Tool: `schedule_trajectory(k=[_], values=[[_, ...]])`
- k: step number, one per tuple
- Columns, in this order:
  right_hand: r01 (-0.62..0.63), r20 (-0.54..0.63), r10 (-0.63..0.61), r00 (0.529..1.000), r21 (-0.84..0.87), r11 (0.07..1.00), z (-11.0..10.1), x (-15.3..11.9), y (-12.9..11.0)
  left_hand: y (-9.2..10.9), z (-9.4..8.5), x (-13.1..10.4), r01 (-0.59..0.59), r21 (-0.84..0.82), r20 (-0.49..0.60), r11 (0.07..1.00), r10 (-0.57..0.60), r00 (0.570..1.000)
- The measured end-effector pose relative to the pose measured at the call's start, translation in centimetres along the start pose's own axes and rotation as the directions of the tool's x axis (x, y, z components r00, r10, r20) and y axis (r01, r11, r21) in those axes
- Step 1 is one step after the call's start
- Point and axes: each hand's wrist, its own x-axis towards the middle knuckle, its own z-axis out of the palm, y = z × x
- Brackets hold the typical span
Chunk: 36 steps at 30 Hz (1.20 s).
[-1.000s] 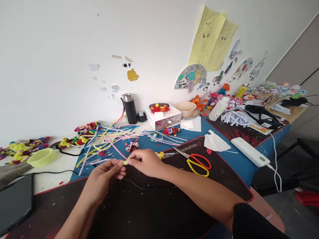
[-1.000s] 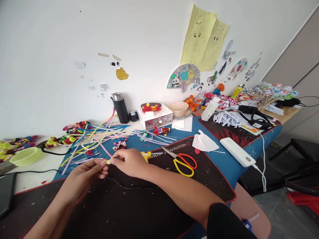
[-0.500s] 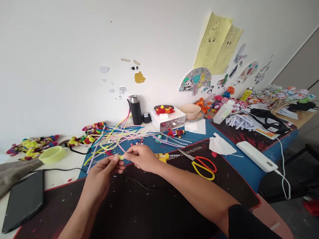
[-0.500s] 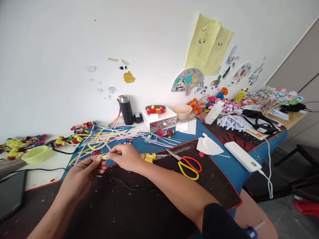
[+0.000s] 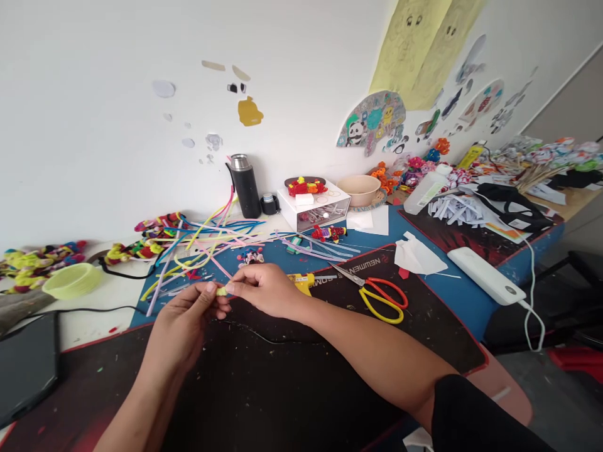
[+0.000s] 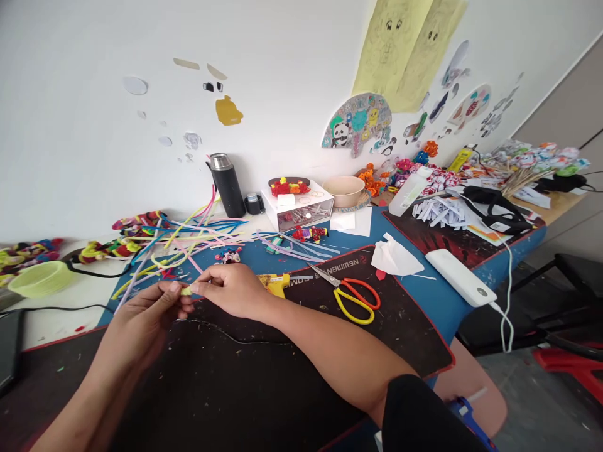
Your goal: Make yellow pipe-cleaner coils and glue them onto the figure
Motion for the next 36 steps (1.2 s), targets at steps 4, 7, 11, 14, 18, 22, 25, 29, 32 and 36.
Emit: schedule_trajectory(k=[4,7,11,14,18,22,25,29,32,36], values=[[-0.077,0.028,0.075,0.997,0.085,0.993,-0.7,0.2,-0.3,0.6,-0.2,0.1,0.041,-0.069,0.049,0.997,-0.038,0.998],[-0.108,0.042,0.103,0.994,0.161,0.981,-1.0,0.6,0.1,1.5,-0.2,0.0,0.063,-0.092,0.05,0.994,-0.059,0.997],[-0.117,0.065,0.104,0.992,0.24,0.964,-1.0,0.7,0.6,2.1,0.0,-0.1,0.059,-0.066,0.056,0.996,-0.055,0.997],[-0.111,0.092,0.091,0.992,0.249,0.962,-1.0,0.6,0.8,1.9,0.1,0.0,0.038,-0.017,0.075,0.999,-0.036,0.997],[-0.106,0.107,0.081,0.991,0.26,0.96,-1.1,0.5,0.6,1.6,0.3,0.0,0.004,0.009,0.059,1.0,-0.005,0.998],[-0.123,0.123,0.095,0.988,0.251,0.96,-1.1,0.6,0.5,1.4,0.5,-0.1,0.013,0.002,0.051,1.0,-0.013,0.999],[-0.116,0.116,0.088,0.989,0.263,0.958,-1.0,0.7,0.7,1.3,0.5,0.0,0.024,-0.013,0.044,1.0,-0.023,0.999],[-0.095,0.083,0.076,0.994,0.253,0.963,-0.9,0.6,0.6,1.4,0.5,-0.1,0.028,-0.023,0.04,0.999,-0.027,0.999],[-0.099,0.086,0.081,0.993,0.235,0.967,-1.0,0.4,0.3,1.5,0.5,-0.1,0.03,-0.016,0.043,0.999,-0.029,0.999],[-0.078,0.114,0.047,0.992,0.282,0.956,-1.2,0.3,-0.1,1.6,0.6,-0.1,0.044,-0.039,0.036,0.998,-0.043,0.998]])
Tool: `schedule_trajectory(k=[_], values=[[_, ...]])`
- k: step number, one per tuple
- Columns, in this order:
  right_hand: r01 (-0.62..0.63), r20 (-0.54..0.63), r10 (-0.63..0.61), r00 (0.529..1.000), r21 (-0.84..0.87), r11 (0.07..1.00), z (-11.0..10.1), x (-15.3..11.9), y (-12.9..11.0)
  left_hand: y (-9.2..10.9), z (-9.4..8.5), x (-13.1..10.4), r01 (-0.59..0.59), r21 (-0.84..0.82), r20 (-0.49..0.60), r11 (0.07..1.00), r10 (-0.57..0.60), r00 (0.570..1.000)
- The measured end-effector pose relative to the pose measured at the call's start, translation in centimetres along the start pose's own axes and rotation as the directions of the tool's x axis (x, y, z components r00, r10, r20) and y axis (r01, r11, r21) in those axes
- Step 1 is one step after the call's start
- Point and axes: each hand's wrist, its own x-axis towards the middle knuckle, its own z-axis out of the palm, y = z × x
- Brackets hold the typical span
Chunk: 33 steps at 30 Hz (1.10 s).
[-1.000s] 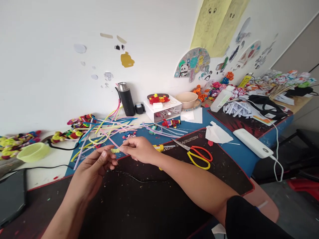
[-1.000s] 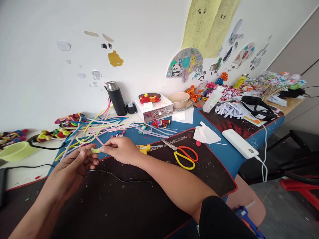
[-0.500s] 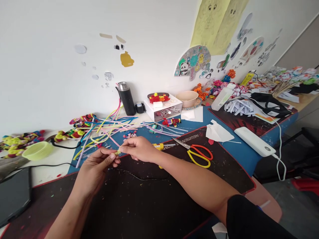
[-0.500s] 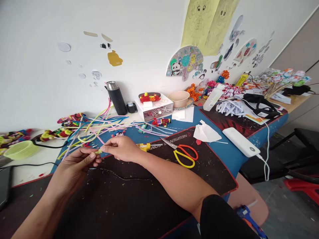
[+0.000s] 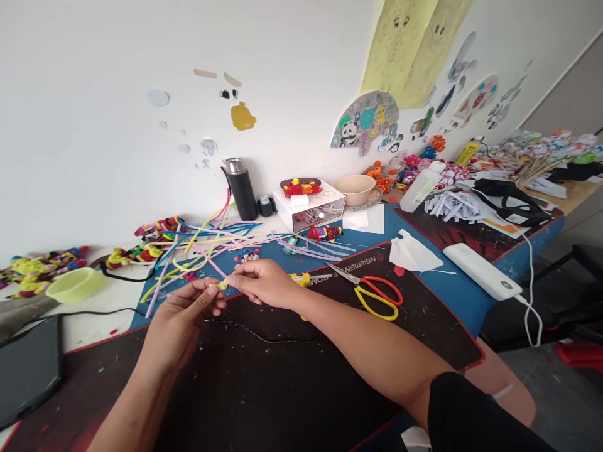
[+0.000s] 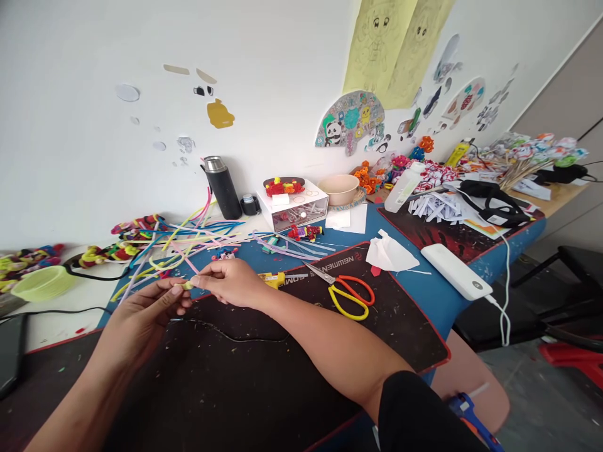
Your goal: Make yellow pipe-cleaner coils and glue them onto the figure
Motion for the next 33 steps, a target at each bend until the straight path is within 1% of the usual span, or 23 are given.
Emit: schedule_trajectory(k=[4,6,12,17,23,30,33], values=[[-0.005,-0.019,0.007,1.0,0.089,0.996,-0.1,0.2,0.2,0.1,0.0,0.1,0.011,-0.053,-0.024,0.999,-0.012,1.0],[-0.009,-0.01,0.01,1.0,0.105,0.994,-0.1,0.3,0.3,0.2,0.1,0.1,0.015,-0.078,-0.032,0.997,-0.018,0.999],[-0.006,0.041,0.005,0.999,0.024,1.0,0.1,0.0,-0.1,-0.2,0.5,0.0,0.06,-0.126,-0.026,0.99,-0.064,0.998],[-0.006,0.028,0.007,1.0,-0.021,1.0,0.3,-0.2,-0.2,-0.5,0.7,0.0,0.098,-0.153,-0.009,0.983,-0.1,0.995],[0.054,-0.019,-0.055,0.998,-0.045,0.998,0.6,-0.1,0.7,-0.8,0.9,0.0,0.111,-0.203,-0.031,0.973,-0.12,0.992],[0.1,-0.007,-0.1,0.995,0.019,0.995,0.9,0.3,1.2,-1.1,1.2,0.0,0.09,-0.232,-0.046,0.969,-0.104,0.994],[0.076,0.001,-0.076,0.997,0.029,0.997,0.9,0.3,1.2,-1.2,1.2,0.1,0.071,-0.223,-0.046,0.972,-0.084,0.995]])
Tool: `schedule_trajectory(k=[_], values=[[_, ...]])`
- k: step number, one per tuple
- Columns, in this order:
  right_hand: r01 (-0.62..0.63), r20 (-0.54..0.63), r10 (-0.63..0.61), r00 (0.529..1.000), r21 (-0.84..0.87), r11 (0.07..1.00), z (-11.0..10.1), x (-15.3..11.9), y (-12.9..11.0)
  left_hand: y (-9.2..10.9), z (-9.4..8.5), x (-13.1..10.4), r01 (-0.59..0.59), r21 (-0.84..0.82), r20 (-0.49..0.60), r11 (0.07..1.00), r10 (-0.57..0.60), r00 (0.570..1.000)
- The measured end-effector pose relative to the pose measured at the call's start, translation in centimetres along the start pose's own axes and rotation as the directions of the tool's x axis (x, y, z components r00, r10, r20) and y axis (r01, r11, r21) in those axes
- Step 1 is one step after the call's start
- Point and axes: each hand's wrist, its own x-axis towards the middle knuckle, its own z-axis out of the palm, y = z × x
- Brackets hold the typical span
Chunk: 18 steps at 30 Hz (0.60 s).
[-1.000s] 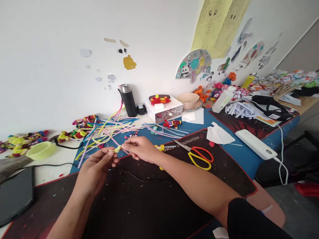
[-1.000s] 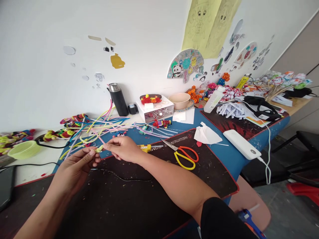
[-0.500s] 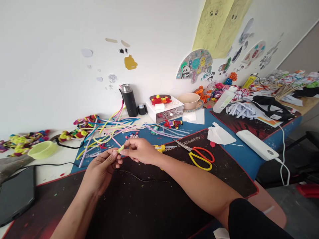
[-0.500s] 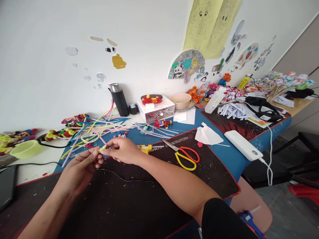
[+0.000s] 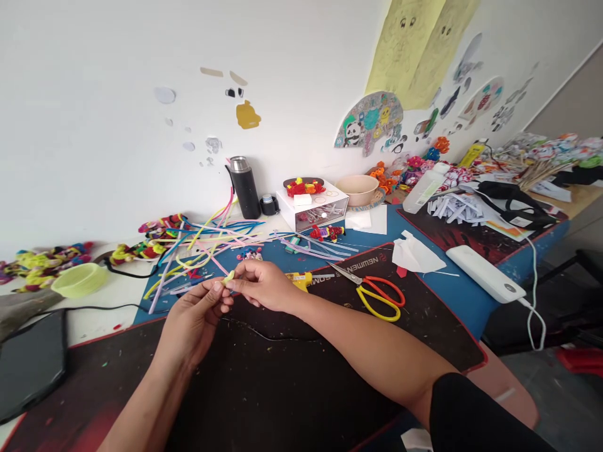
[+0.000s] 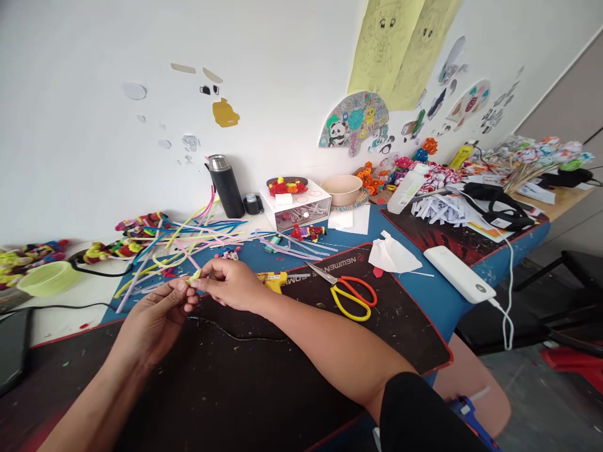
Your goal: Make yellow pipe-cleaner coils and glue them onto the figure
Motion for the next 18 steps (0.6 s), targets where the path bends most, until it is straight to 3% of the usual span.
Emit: schedule_trajectory(k=[7,15,18], values=[[-0.075,0.046,0.07,0.997,0.111,0.991,-0.43,0.03,-0.27,0.35,-0.08,-0.14,-0.047,0.049,0.016,0.998,0.047,0.999],[-0.056,-0.029,0.061,0.998,0.147,0.988,-0.6,0.36,-0.05,0.28,-0.28,-0.3,-0.106,0.155,0.055,0.982,0.098,0.994],[-0.062,-0.069,0.069,0.995,0.103,0.993,-0.59,0.35,-0.36,0.51,-0.17,-0.65,-0.203,0.325,0.058,0.924,0.195,0.979]])
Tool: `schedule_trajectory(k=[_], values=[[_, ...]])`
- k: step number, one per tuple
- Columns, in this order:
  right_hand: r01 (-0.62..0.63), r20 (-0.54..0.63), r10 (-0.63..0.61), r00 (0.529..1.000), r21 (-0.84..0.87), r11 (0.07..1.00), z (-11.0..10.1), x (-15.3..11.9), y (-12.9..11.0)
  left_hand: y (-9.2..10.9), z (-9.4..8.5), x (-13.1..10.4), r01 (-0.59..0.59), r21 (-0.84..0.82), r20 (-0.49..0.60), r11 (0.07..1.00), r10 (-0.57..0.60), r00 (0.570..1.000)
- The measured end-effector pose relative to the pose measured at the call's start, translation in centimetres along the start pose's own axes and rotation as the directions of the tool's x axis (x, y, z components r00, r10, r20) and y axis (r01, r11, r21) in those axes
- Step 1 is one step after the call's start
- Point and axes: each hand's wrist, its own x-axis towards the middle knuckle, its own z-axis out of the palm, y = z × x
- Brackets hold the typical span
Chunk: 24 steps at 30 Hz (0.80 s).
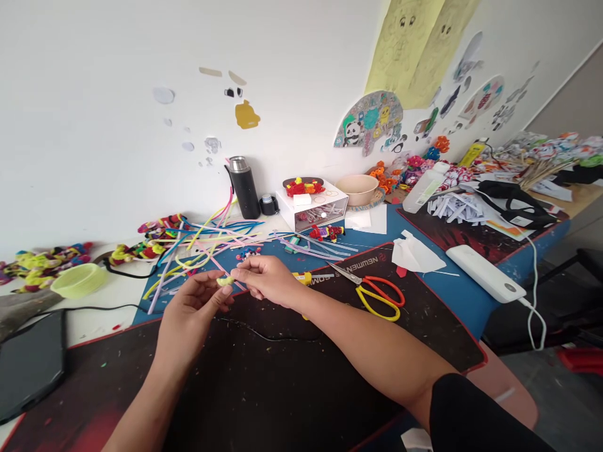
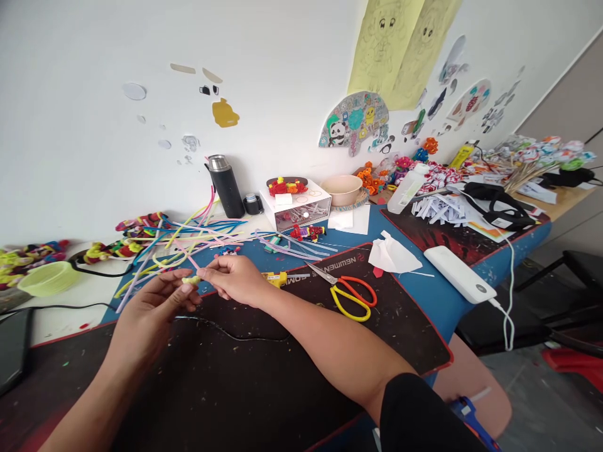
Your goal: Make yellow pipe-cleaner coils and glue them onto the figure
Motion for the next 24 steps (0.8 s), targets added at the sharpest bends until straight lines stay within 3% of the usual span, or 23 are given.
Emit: schedule_trajectory(k=[4,10,19,24], values=[[0.001,-0.017,-0.002,1.0,-0.063,0.998,0.1,-0.1,-0.1,0.2,0.2,-0.6,-0.157,0.346,-0.009,0.925,0.171,0.985],[0.03,-0.005,-0.031,1.0,-0.101,0.994,0.0,-0.1,0.5,-0.2,0.0,-1.0,-0.244,0.582,0.02,0.776,0.286,0.958],[0.04,0.012,-0.038,0.999,-0.148,0.988,-0.1,-0.1,0.5,-1.2,-0.7,-0.5,-0.434,0.621,0.105,0.653,0.479,0.871],[0.038,0.007,-0.037,0.999,-0.172,0.984,-0.1,-0.2,0.3,-1.3,-0.8,-0.4,-0.449,0.623,0.12,0.641,0.489,0.864]])
